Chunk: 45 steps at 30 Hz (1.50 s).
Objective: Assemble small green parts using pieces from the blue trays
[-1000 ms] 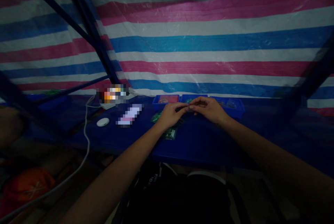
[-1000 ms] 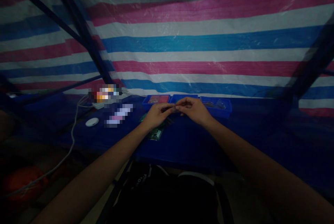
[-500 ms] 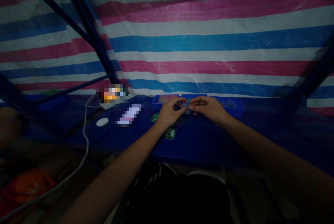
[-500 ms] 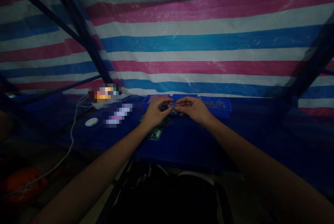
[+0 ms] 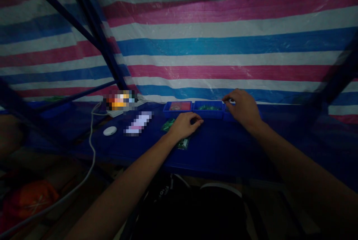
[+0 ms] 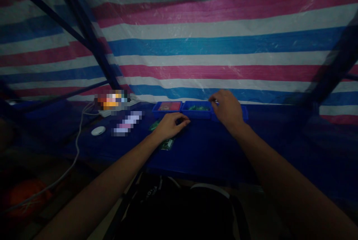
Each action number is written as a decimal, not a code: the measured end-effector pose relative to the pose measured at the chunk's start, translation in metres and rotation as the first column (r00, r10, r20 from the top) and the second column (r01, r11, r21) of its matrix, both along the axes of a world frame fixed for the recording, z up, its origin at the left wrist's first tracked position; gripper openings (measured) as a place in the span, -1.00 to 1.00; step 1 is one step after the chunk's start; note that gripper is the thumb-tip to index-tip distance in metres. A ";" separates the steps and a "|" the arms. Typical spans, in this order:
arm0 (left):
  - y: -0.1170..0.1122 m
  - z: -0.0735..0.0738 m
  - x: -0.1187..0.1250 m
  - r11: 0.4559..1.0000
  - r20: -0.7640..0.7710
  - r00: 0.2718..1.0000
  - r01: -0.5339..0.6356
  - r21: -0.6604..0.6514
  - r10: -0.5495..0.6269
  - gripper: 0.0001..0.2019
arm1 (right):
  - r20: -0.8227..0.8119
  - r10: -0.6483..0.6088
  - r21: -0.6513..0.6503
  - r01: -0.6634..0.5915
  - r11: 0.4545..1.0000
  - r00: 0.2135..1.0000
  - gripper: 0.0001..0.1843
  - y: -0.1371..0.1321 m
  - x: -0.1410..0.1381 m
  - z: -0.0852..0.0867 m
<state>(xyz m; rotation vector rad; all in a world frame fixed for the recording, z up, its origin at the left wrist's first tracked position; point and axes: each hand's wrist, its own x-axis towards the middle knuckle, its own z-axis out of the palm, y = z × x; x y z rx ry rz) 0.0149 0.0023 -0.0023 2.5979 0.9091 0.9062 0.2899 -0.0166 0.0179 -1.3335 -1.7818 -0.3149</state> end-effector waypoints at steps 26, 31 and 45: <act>-0.004 0.005 0.000 0.992 0.228 0.966 -0.122 -0.028 0.125 -0.57 | 0.176 0.699 -0.386 -0.605 0.696 0.693 -0.73 -0.027 -0.092 -0.033; -0.003 0.003 0.000 0.994 0.230 0.967 -0.103 -0.027 0.107 -0.58 | 0.189 0.672 -0.405 -0.567 0.718 0.716 -0.78 -0.024 -0.082 -0.026; -0.002 0.002 0.001 0.997 0.221 0.972 -0.082 -0.011 0.082 -0.59 | 0.199 0.624 -0.402 -0.518 0.755 0.755 -0.79 -0.021 -0.073 -0.028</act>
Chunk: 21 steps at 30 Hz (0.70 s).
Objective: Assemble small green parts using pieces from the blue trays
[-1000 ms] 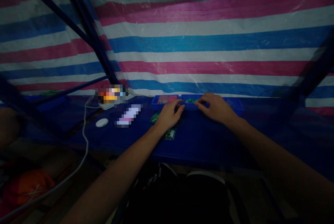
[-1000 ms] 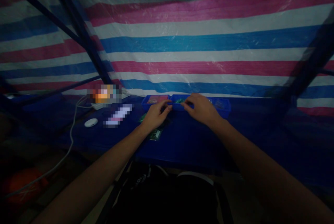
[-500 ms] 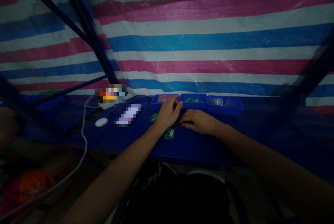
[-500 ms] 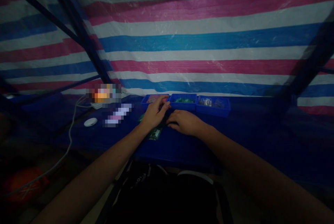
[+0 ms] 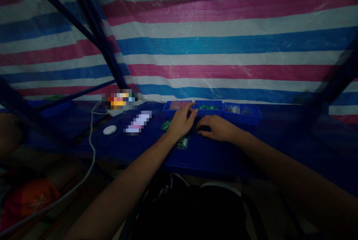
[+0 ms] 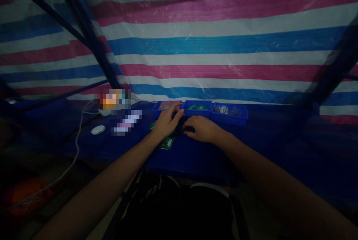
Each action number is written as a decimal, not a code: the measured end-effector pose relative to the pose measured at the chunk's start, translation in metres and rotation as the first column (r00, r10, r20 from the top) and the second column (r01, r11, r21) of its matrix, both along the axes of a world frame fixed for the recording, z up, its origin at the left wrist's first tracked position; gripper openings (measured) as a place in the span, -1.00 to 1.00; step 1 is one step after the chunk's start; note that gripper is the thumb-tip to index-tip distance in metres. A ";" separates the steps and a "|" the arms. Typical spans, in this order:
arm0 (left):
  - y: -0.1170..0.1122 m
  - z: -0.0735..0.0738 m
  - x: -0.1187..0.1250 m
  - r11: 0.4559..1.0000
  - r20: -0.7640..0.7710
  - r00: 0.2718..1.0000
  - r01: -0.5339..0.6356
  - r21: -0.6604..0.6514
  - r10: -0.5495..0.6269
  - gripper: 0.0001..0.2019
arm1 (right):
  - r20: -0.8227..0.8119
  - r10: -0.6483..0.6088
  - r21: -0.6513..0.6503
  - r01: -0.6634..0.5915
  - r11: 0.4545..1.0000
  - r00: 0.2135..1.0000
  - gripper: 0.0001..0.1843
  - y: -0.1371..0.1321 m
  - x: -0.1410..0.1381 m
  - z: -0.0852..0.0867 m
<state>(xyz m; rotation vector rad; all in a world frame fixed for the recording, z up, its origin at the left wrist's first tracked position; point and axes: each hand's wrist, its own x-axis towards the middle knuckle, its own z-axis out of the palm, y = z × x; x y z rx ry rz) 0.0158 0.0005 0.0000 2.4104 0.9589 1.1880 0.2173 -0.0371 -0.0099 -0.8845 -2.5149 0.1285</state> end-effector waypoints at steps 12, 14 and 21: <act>-0.004 0.000 0.003 0.995 -0.009 0.995 0.104 0.005 -0.103 -0.64 | -0.526 -0.240 -0.301 0.086 0.950 0.816 -0.81 0.006 0.004 0.007; -0.003 -0.001 0.002 0.994 -0.004 0.994 0.108 -0.018 -0.108 -0.65 | -0.643 -0.292 -0.443 -0.033 0.896 0.708 -0.75 0.009 0.004 0.005; 0.005 -0.007 0.001 0.981 0.054 0.990 0.138 -0.138 -0.132 -0.67 | -0.727 -0.312 -0.507 -0.171 0.845 0.612 -0.76 0.012 0.004 0.003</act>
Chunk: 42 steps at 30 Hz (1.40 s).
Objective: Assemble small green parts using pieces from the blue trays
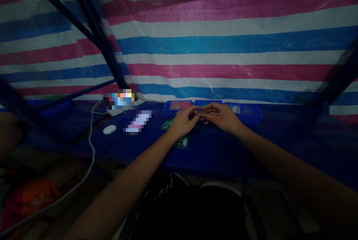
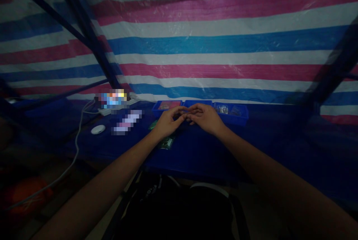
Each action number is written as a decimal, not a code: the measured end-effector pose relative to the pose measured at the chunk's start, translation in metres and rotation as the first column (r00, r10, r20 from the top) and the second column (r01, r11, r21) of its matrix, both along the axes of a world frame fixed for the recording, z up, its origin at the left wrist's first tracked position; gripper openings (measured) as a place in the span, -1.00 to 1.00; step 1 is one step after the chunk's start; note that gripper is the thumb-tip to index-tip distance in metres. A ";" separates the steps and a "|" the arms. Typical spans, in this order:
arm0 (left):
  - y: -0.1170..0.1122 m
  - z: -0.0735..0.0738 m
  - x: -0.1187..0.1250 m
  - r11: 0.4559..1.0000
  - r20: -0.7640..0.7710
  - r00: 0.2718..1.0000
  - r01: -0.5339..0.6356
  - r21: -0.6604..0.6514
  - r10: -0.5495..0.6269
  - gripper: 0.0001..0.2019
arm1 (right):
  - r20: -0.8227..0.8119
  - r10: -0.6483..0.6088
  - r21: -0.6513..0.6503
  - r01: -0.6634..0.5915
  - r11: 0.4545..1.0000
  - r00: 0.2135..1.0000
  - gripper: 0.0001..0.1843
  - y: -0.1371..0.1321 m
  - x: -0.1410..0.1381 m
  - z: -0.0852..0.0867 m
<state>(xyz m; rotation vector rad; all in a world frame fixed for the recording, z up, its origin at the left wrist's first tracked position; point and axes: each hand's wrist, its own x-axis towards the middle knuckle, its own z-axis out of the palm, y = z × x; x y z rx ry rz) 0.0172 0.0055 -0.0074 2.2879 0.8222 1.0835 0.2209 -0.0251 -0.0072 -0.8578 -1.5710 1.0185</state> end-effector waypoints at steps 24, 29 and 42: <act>0.010 -0.002 0.003 0.943 0.372 0.925 0.187 -0.276 -0.075 -0.50 | -0.039 -0.086 -0.001 0.086 0.996 0.996 -0.66 0.003 0.002 0.002; 0.013 -0.002 0.003 0.928 0.383 0.921 0.208 -0.310 -0.079 -0.52 | -0.031 -0.100 0.022 0.101 0.995 0.994 -0.67 0.003 0.001 0.000; 0.016 -0.004 0.004 0.911 0.441 0.897 0.192 -0.365 -0.012 -0.49 | -0.061 -0.142 -0.008 0.141 0.990 0.988 -0.63 0.003 0.002 0.004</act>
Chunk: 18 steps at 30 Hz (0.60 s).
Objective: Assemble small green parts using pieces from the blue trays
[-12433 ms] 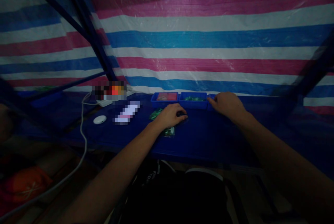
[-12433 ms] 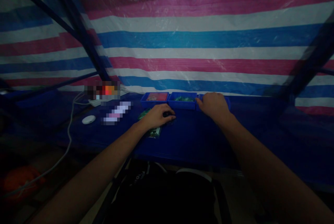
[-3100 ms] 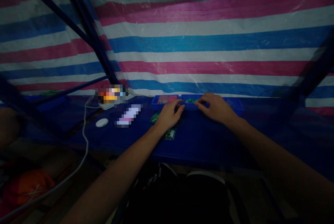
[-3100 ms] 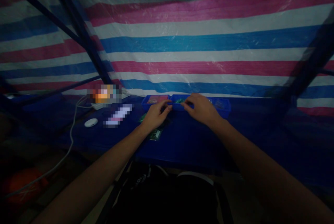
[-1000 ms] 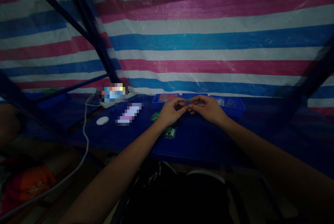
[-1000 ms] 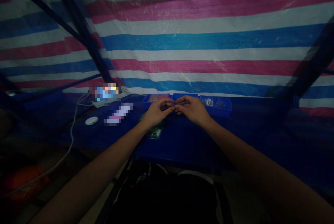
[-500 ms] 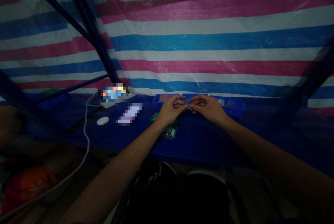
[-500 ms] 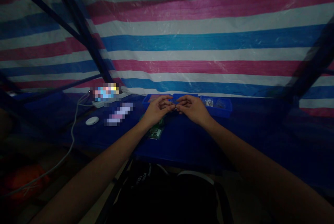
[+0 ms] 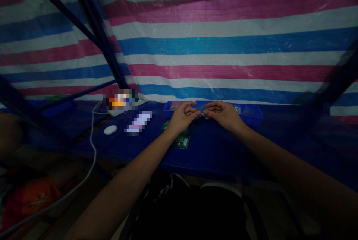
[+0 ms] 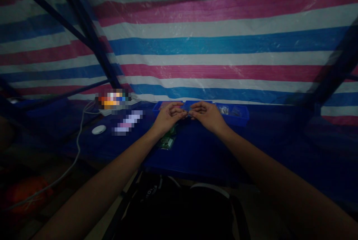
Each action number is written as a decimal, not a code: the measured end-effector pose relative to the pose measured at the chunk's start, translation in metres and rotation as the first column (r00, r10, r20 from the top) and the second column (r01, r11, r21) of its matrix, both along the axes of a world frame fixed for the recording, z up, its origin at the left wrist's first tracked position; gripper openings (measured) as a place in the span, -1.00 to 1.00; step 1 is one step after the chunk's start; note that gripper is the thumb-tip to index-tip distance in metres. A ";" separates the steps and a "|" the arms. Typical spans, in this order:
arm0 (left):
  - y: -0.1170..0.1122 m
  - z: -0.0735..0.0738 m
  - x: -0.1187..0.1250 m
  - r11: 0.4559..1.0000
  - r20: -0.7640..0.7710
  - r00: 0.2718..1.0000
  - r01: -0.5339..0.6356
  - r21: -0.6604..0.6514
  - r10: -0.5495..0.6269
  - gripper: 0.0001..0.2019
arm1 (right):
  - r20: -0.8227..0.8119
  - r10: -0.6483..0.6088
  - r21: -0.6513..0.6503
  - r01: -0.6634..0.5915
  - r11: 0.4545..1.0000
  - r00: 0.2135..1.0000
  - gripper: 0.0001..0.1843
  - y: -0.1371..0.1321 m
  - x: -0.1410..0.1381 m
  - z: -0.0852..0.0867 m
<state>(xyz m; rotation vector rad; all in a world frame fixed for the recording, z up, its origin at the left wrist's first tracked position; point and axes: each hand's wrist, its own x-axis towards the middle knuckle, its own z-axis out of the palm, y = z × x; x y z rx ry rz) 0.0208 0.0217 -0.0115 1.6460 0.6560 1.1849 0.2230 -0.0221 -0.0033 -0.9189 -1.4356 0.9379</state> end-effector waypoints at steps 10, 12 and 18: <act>0.001 0.001 -0.002 1.000 0.032 0.999 -0.014 -0.007 0.015 -0.51 | 0.001 -0.007 -0.030 0.007 1.000 1.000 -0.68 0.000 0.002 -0.001; 0.001 0.001 -0.002 1.000 0.032 0.999 -0.001 -0.013 0.001 -0.50 | 0.033 -0.017 -0.014 0.018 1.000 0.999 -0.70 0.000 0.003 -0.001; -0.001 0.001 -0.001 0.997 -0.006 0.998 0.061 -0.046 -0.062 -0.51 | 0.110 -0.070 0.041 0.065 0.997 0.992 -0.74 0.002 0.002 -0.002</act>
